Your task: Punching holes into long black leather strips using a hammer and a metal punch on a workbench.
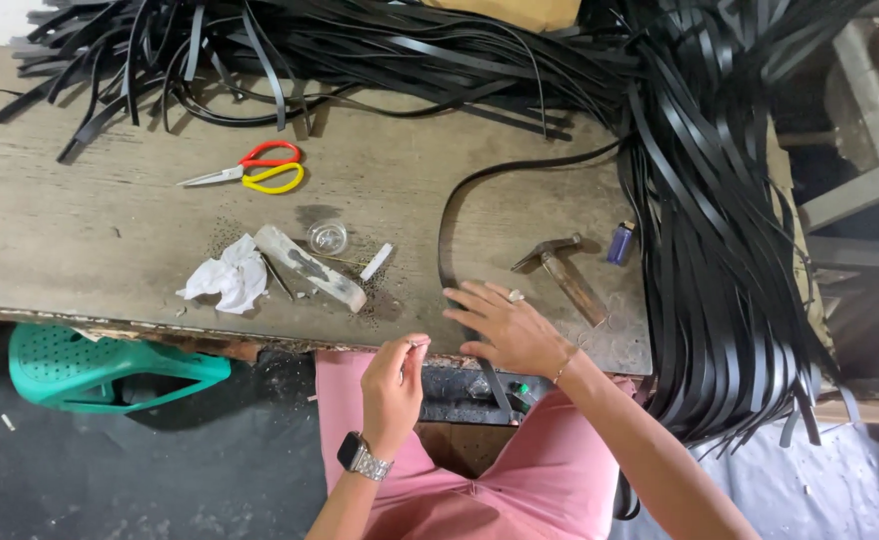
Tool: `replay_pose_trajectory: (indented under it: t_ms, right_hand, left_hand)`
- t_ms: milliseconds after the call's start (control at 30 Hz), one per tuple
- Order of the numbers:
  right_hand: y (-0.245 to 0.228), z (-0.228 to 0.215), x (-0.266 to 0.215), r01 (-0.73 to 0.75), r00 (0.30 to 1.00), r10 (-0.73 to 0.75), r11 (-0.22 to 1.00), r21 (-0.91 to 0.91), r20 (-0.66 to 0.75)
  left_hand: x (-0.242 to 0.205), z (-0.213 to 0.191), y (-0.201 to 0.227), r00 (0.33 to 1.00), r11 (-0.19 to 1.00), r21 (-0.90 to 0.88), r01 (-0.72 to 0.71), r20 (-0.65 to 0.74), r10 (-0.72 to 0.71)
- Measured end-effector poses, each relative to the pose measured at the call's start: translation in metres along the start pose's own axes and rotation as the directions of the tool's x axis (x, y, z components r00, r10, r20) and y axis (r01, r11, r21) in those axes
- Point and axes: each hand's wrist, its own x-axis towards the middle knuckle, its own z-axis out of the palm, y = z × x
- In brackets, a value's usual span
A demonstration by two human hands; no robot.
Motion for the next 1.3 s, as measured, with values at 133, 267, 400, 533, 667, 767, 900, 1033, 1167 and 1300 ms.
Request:
replay_pose_trajectory:
  t_ms: [133,267,400,533,667,767,900,1033,1167,1300]
  right_hand:
    - [0.001,0.009,-0.016,-0.058,0.998,0.052,0.982,-0.180,-0.036]
    - [-0.007,0.008,-0.023,-0.181,0.961,0.137,0.968,-0.173,-0.239]
    - [-0.004,0.010,-0.024,-0.187,0.965,0.145,0.964,-0.190,-0.219]
    - [0.005,0.026,-0.015,-0.299,0.933,0.238,0.930,-0.212,-0.271]
    - [0.006,0.026,-0.011,-0.336,0.910,0.263,0.921,-0.198,-0.322]
    - [0.008,0.021,-0.012,-0.274,0.926,0.214,0.948,-0.163,-0.310]
    - [0.007,0.018,-0.013,-0.241,0.933,0.190,0.961,-0.137,-0.307]
    - [0.006,0.024,-0.012,-0.272,0.925,0.228,0.956,-0.111,-0.304]
    - [0.001,0.021,-0.007,-0.307,0.908,0.241,0.939,-0.154,-0.343]
    - [-0.006,0.008,-0.004,-0.245,0.924,0.184,0.958,-0.149,-0.336]
  left_hand:
    - [0.005,0.005,-0.003,1.000,1.000,-0.031,0.000,-0.008,0.000]
    - [0.014,0.027,-0.016,0.993,0.989,-0.119,0.083,-0.072,-0.092]
    - [0.037,0.034,-0.011,0.994,0.937,-0.332,0.110,0.029,-0.107]
    - [0.053,0.049,-0.027,0.987,0.897,-0.412,0.160,0.091,-0.134]
    - [0.066,0.054,-0.031,0.985,0.858,-0.483,0.172,0.105,-0.138]
    - [0.076,0.056,-0.031,0.983,0.817,-0.547,0.184,0.119,-0.142]
    - [0.078,0.062,-0.035,0.976,0.783,-0.583,0.215,0.153,-0.154]
    - [0.075,0.064,-0.033,0.970,0.790,-0.564,0.240,0.163,-0.179]
    - [0.075,0.064,-0.033,0.979,0.822,-0.532,0.202,0.119,-0.164]
    - [0.075,0.060,-0.026,0.984,0.832,-0.525,0.177,0.090,-0.153]
